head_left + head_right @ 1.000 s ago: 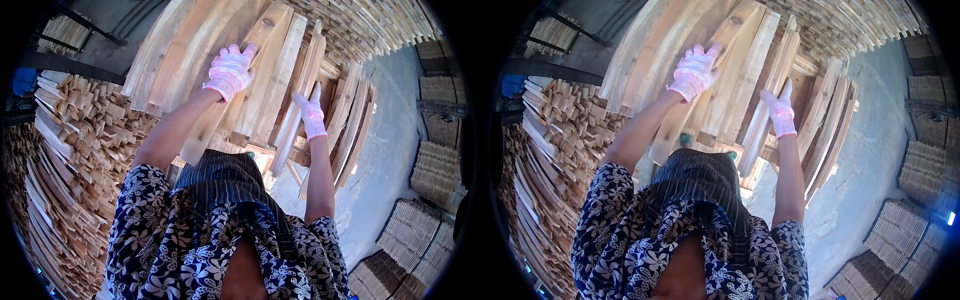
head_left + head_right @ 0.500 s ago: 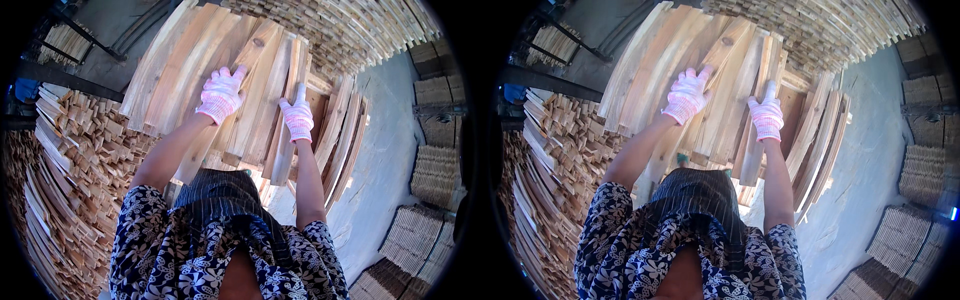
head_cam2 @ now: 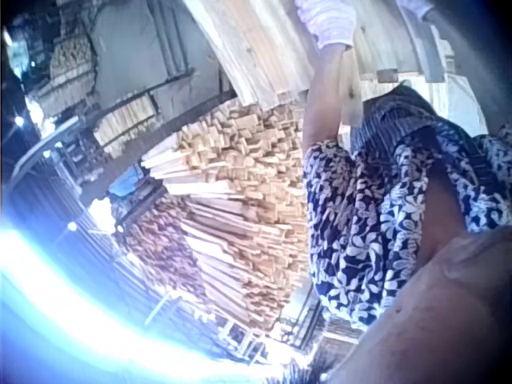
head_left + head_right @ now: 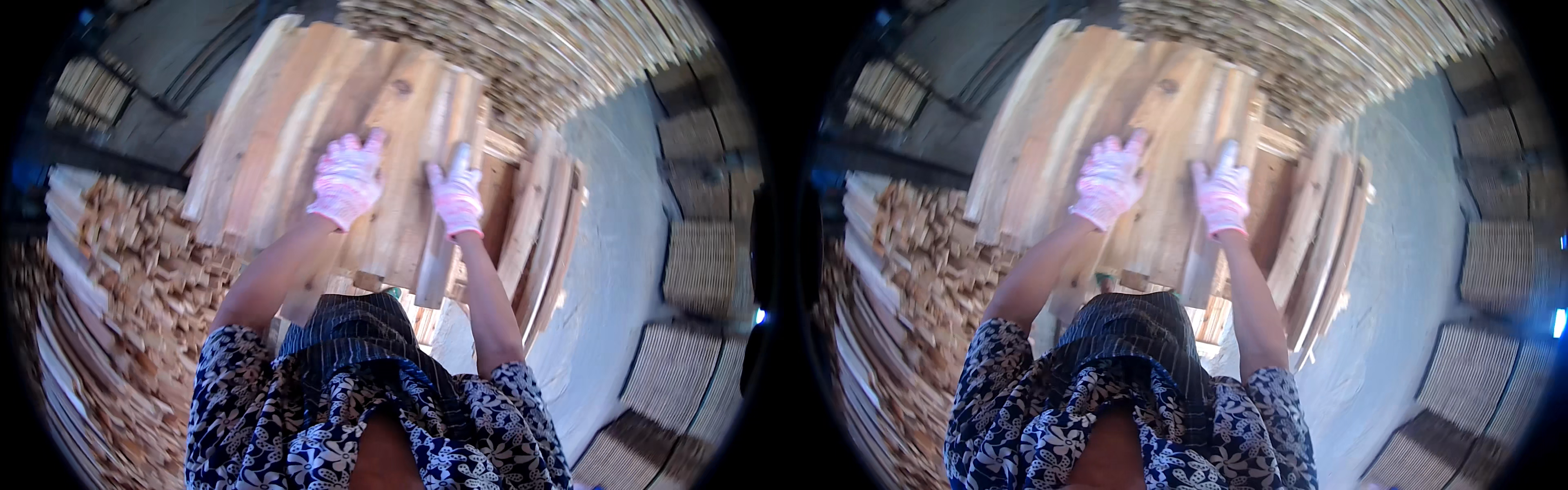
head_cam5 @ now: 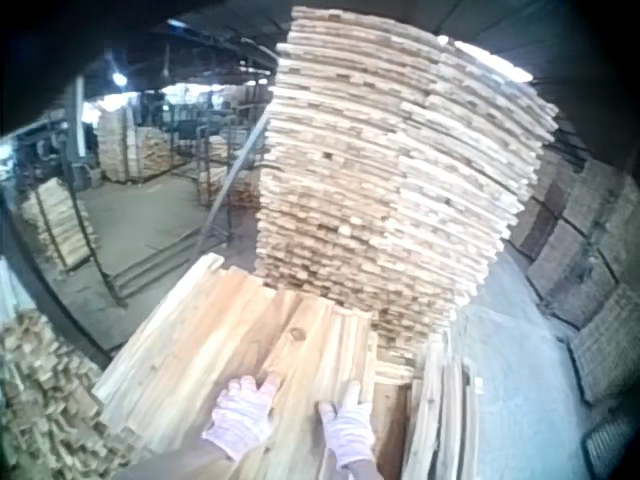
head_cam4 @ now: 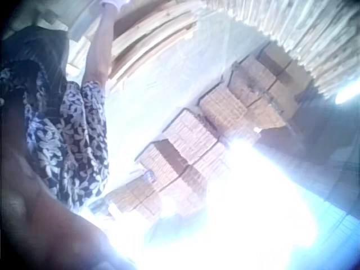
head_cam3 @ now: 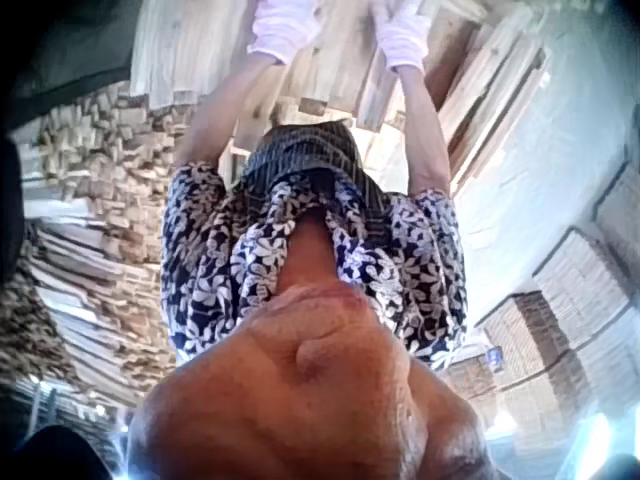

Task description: The person repeatedly picks up bundles of wooden planks from a large pile and places them onto a growing stack. They wear pink gloves and handle the planks by hand, aligning them as they build the stack higher.

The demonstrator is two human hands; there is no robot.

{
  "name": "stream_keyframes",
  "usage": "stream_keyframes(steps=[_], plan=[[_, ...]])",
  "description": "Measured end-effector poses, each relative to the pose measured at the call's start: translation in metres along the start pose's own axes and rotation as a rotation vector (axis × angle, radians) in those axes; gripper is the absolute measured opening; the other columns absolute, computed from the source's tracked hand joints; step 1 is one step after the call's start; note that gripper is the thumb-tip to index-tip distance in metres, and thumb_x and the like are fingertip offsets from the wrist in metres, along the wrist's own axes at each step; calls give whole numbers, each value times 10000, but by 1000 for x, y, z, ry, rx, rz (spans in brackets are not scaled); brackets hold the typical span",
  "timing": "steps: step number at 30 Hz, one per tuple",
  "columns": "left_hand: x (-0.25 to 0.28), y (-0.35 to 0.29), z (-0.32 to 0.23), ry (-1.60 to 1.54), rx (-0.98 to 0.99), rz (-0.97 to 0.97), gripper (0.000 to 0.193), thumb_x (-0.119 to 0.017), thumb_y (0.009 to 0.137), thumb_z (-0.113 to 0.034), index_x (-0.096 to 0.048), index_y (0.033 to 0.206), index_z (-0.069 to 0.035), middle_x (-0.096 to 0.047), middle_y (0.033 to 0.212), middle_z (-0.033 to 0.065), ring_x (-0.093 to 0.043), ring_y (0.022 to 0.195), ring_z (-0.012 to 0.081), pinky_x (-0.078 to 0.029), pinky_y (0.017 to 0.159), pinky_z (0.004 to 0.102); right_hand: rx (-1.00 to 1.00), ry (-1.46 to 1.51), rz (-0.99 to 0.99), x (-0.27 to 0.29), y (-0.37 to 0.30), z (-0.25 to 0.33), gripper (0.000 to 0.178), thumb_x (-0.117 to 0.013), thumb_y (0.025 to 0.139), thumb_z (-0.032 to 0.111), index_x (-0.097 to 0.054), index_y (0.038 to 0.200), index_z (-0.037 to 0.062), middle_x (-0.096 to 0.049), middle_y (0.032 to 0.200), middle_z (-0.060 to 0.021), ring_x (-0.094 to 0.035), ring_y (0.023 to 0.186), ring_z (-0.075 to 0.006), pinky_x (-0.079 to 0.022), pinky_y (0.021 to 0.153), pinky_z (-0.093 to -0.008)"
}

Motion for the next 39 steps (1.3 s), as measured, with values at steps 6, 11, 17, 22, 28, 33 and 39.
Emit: stream_keyframes(steps=[6,11,17,22,28,33,39], plan=[[-12,7,6,117,-9,-67,679,-692,879,-347,-417,1490,-237,-556,1222,206,-573,1157,406,-514,941,530,-59,121,74,11,0,13,875,-577,947,541,-172,1616,149,-465,1358,-371,-618,1134,-508,-512,937,-555],[-19,20,9,159,-15,-36,694,-655,915,-393,-369,1532,-251,-530,1306,221,-548,1212,424,-496,987,528,-82,179,21,29,-20,-13,799,-599,957,424,-199,1575,111,-500,1275,-352,-630,1092,-495,-530,924,-547],[-20,14,18,167,29,34,723,-633,930,-423,-325,1566,-267,-489,1388,234,-522,1255,430,-478,1020,532,-177,-152,-221,83,-10,-117,734,-612,939,469,-283,1520,165,-562,1181,-300,-648,1038,-470,-565,833,-557],[-27,21,9,166,21,68,795,-651,917,-474,-287,1592,-262,-454,1439,255,-492,1292,453,-460,1052,528,-237,-515,-300,41,52,-194,620,-630,948,266,-385,1509,165,-548,1227,-278,-609,1069,-397,-568,846,-487],[-34,26,24,56,45,76,848,-718,876,-444,-305,1589,-244,-428,1484,279,-475,1319,471,-424,1103,531,-306,-226,-201,51,57,-188,635,-664,895,185,-420,1481,191,-538,1251,-248,-597,1138,-404,-560,904,-514],[-19,37,73,-1052,-51,85,820,-784,855,-211,-355,1554,-178,-567,1341,136,-595,1126,205,-535,923,356,76,350,-100,83,43,-194,899,-718,816,432,-352,1579,130,-425,1491,-351,-449,1390,-452,-375,1145,-468],[104,-70,83,-1539,-62,-333,869,-786,861,-323,-322,1564,-107,-575,1300,120,-627,1048,179,-573,842,335,454,116,136,110,10,-65,879,-764,789,190,-370,1575,198,-471,1422,-266,-505,1334,-420,-449,1098,-433]])
Point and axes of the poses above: each hand's wrist, its own y-axis towards the middle knuckle, its own x-axis out of the back of the hand, z = x × y, the point moved 7 cm from there along y, towards the middle knuckle
